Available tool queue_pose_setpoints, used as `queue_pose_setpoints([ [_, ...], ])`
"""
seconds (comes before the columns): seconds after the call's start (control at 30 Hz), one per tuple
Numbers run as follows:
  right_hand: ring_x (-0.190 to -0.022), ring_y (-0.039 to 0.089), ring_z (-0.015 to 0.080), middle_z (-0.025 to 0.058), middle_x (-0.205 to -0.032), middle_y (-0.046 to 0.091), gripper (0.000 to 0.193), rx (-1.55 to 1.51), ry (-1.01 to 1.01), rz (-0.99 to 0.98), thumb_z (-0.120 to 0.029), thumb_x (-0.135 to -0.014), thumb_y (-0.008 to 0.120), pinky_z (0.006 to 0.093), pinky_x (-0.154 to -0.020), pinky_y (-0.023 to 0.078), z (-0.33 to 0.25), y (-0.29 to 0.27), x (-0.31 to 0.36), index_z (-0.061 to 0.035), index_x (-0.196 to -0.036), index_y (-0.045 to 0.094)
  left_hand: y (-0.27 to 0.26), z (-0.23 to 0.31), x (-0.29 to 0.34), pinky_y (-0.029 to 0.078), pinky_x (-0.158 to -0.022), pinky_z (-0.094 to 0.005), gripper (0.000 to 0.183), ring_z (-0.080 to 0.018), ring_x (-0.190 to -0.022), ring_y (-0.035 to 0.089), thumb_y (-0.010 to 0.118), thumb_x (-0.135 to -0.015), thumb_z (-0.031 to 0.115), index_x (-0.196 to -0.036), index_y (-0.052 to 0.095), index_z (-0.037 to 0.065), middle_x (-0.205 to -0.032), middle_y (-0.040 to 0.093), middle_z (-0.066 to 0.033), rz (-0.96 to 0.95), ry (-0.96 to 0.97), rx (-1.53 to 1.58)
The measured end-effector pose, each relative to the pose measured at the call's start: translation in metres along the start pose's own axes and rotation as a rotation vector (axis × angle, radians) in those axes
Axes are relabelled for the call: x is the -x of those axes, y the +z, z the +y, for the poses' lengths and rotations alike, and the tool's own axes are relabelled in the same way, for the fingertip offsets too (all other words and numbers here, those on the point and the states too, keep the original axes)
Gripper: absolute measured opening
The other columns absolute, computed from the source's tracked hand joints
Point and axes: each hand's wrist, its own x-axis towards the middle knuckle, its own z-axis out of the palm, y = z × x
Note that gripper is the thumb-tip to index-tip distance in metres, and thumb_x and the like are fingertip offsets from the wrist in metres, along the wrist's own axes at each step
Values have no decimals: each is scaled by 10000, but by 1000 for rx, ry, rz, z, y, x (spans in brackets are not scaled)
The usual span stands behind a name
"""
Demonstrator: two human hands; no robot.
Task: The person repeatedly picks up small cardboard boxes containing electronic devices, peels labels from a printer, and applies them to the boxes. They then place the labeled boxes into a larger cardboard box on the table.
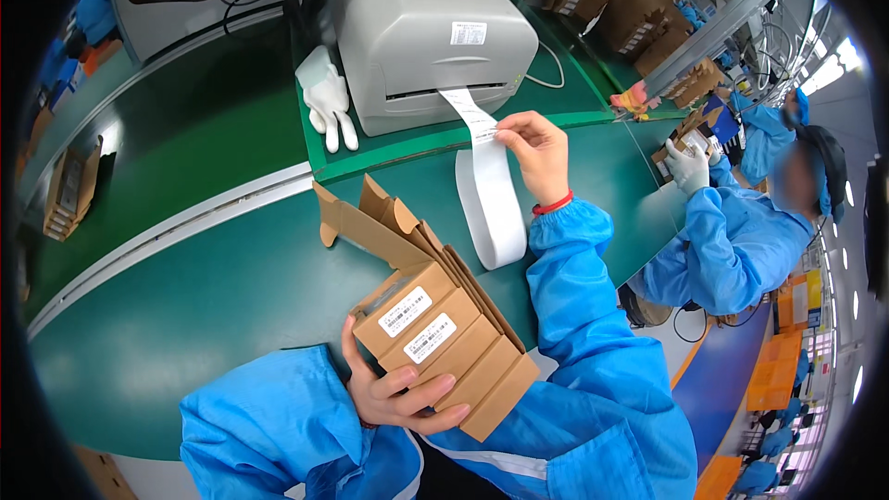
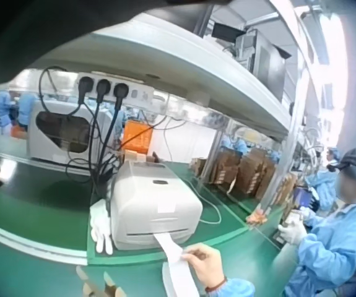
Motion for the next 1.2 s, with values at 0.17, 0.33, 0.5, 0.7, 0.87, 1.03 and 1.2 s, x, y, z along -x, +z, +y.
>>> queue_pose_setpoints([
  [0.17,-665,545,127,75,-791,576,51,618,-349,235,39,-753,591,226,-625,430,-49,-14,23,25,-765,543,14,1,-8,233,-811,-762,296,-149,-1261,200,525,-802,345,-1079,448,417,-1185,422,117,83,3,27],
  [0.33,-544,475,106,67,-700,572,78,147,76,-94,-5,-715,650,213,-477,345,-133,13,92,12,-759,588,25,5,-5,273,-792,-761,316,-143,-1238,261,513,-830,359,-1132,429,406,-1176,406,42,295,-38,-3],
  [0.5,-482,523,139,71,-650,584,122,287,55,-511,-21,-636,721,227,-427,370,-153,29,113,-10,-713,627,40,9,-2,310,-772,-750,334,-138,-1183,342,532,-823,363,-1137,426,407,-1154,405,28,504,-72,32],
  [0.7,-486,546,153,76,-599,586,119,316,-45,-482,-14,-609,730,230,-427,382,-150,37,115,-18,-684,637,40,9,-6,319,-773,-746,366,-136,-1200,306,572,-805,328,-1132,421,388,-1142,414,42,434,-64,-5],
  [0.87,-486,547,154,67,-593,583,136,354,-71,-509,-21,-599,734,240,-420,380,-151,39,116,-32,-694,636,20,7,-4,326,-765,-745,411,-142,-1226,261,610,-783,296,-1129,401,367,-1149,419,56,235,-19,-47],
  [1.03,-482,522,188,38,-597,510,110,447,-148,-532,-31,-636,671,276,-410,387,-152,41,118,-54,-701,584,24,10,-1,337,-752,-743,422,-148,-1232,252,627,-769,285,-1117,404,367,-1150,424,60,258,-36,-55],
  [1.2,-474,509,211,41,-606,492,108,467,-142,-648,-47,-661,648,300,-412,386,-153,41,111,-64,-729,566,25,9,1,340,-752,-741,423,-147,-1230,255,629,-766,278,-1113,404,366,-1152,423,60,276,-34,-75],
])
